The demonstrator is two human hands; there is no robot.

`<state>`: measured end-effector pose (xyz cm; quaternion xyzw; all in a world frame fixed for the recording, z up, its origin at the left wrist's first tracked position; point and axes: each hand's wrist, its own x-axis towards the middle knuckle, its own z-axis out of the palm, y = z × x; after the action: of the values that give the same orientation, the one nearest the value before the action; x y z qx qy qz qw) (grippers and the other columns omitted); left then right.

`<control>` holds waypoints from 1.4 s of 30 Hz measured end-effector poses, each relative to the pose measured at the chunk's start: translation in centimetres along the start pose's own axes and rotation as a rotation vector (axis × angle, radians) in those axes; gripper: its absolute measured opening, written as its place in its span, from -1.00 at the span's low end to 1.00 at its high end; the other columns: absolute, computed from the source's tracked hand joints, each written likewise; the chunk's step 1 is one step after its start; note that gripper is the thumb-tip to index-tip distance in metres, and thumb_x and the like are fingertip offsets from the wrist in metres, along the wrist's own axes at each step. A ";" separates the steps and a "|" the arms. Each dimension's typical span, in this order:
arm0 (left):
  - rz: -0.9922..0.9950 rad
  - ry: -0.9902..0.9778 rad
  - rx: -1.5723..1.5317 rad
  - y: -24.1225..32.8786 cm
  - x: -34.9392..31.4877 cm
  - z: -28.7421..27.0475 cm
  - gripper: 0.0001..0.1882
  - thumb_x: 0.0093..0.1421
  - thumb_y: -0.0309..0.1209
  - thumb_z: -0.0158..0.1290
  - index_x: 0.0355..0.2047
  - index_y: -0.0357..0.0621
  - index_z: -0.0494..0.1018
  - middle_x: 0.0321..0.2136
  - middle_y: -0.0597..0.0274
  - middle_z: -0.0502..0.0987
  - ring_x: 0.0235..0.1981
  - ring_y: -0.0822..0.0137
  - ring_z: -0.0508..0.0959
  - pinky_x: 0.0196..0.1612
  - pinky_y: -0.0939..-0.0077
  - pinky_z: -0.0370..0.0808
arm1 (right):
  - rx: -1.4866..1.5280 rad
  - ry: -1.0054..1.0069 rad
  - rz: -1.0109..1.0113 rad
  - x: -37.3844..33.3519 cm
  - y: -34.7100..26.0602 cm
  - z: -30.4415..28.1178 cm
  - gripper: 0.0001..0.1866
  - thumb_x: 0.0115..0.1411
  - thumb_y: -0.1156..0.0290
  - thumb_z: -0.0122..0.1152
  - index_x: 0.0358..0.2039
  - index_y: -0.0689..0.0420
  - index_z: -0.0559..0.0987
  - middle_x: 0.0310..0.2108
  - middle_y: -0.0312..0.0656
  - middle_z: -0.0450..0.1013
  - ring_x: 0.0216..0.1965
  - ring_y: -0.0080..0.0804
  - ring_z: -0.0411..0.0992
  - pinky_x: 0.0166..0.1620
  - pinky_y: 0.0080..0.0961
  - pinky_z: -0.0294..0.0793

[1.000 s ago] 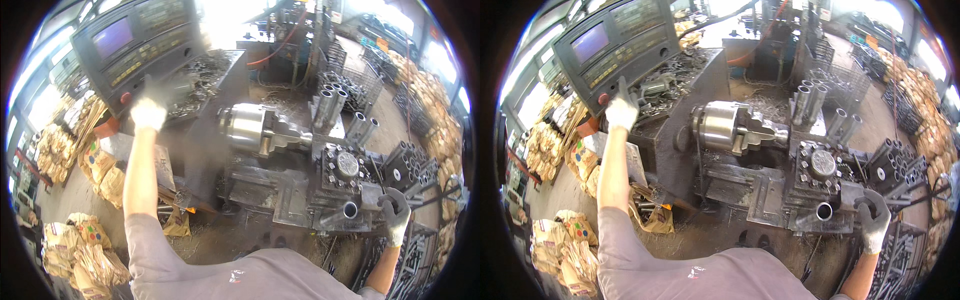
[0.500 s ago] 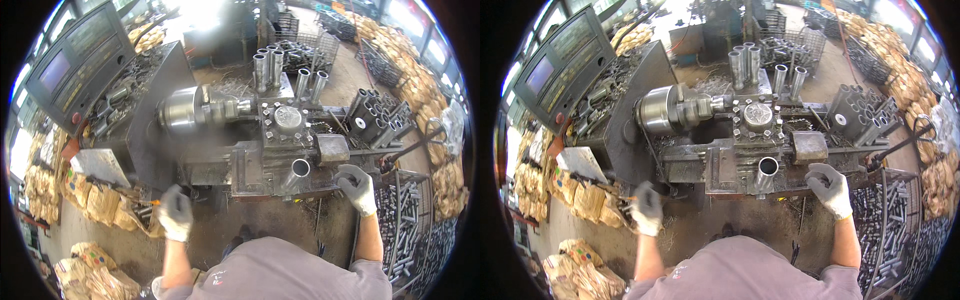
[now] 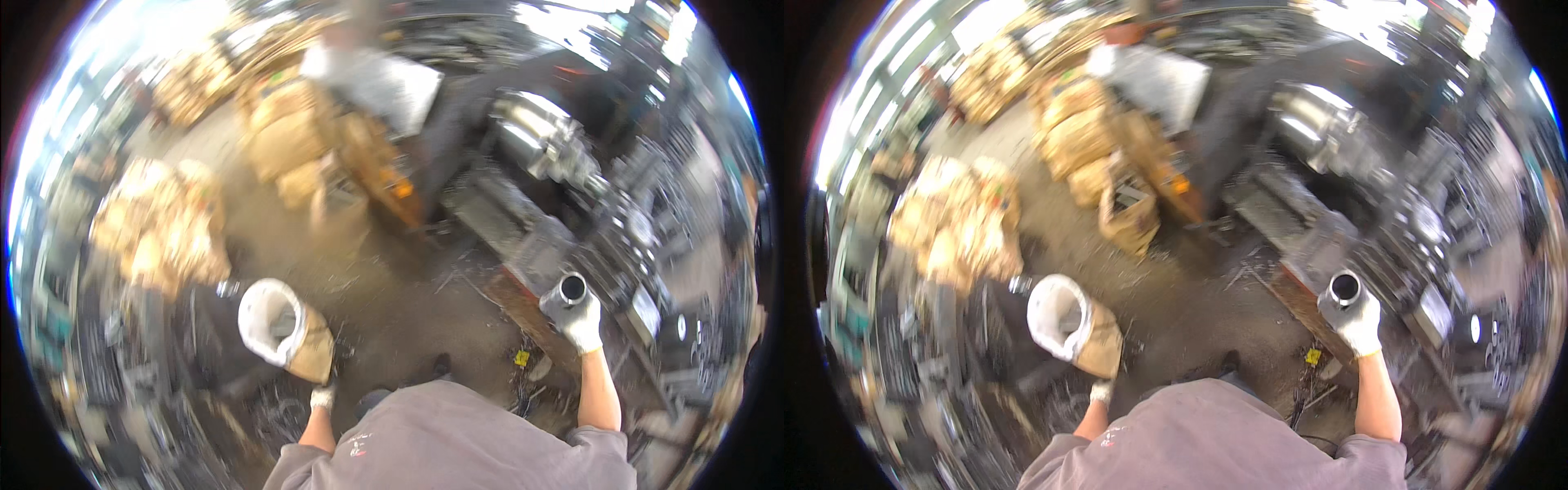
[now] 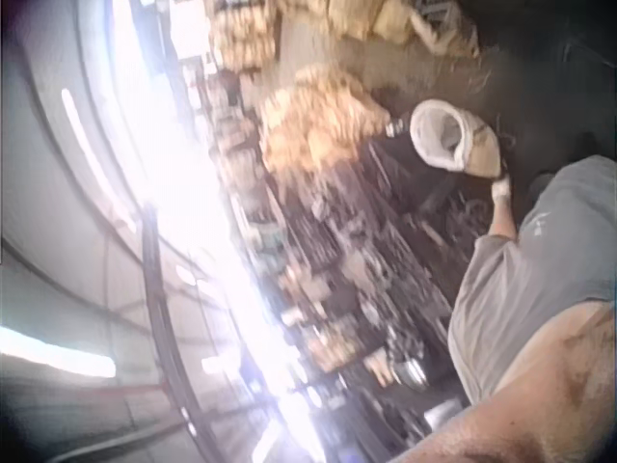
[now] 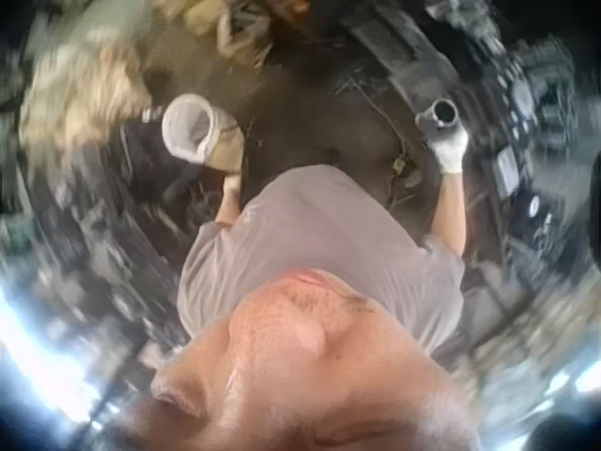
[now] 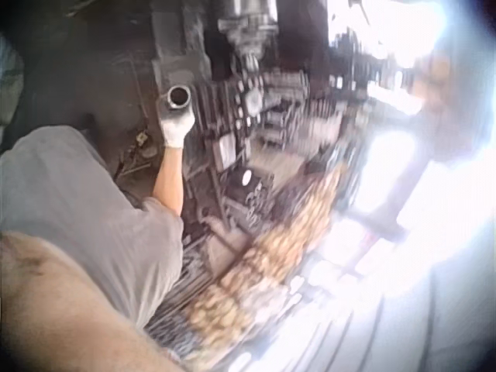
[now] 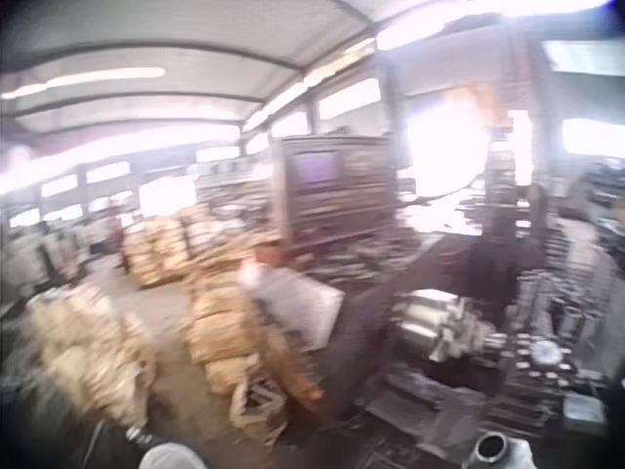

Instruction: The person operates a metal turning machine in a workshop, repeatedly loading cylindrical metal tubes into the chuck, securing them, and then removing the processed parts. The person places the finished metal tubes into a nearby wire basket.

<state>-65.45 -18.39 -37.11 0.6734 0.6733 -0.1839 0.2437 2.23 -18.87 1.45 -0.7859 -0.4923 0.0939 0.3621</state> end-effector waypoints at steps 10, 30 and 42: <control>-0.939 0.071 -1.123 -7.9 -24.8 15.1 -0.62 0.29 -0.22 0.07 -0.06 -0.15 0.72 -0.06 -0.04 0.76 -0.01 -0.03 0.76 -0.02 0.03 0.67 | 0.261 -0.825 -1.141 -11.0 -31.2 22.9 -0.47 0.01 0.21 0.64 0.00 0.05 0.69 -0.18 -0.06 0.71 -0.21 -0.04 0.72 -0.12 -0.21 0.73; -3.464 1.091 -0.884 8.5 -50.7 21.9 -0.53 0.60 -0.21 -0.10 0.31 -0.34 0.36 0.08 -0.20 0.62 0.10 -0.14 0.66 0.02 0.09 0.72 | 0.679 -1.885 -1.754 -51.7 -65.3 45.5 -0.54 0.06 0.15 0.61 -0.09 0.09 0.68 -0.29 -0.02 0.68 -0.27 0.04 0.69 -0.22 -0.14 0.69; -2.937 1.479 -0.177 5.0 -56.9 12.4 -0.58 0.53 -0.14 0.02 -0.07 -0.36 0.54 -0.18 -0.18 0.66 -0.20 -0.25 0.62 -0.11 -0.02 0.55 | 0.538 -2.233 -2.100 -54.3 -84.7 41.0 -0.75 0.15 0.46 0.52 -0.14 0.23 0.76 -0.30 -0.06 0.73 -0.28 -0.26 0.74 -0.13 -0.36 0.72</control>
<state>-60.99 -71.86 -13.99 0.5805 -0.6669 -0.1348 0.4473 -105.22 -23.55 16.60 0.4504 -0.7812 0.4060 -0.1486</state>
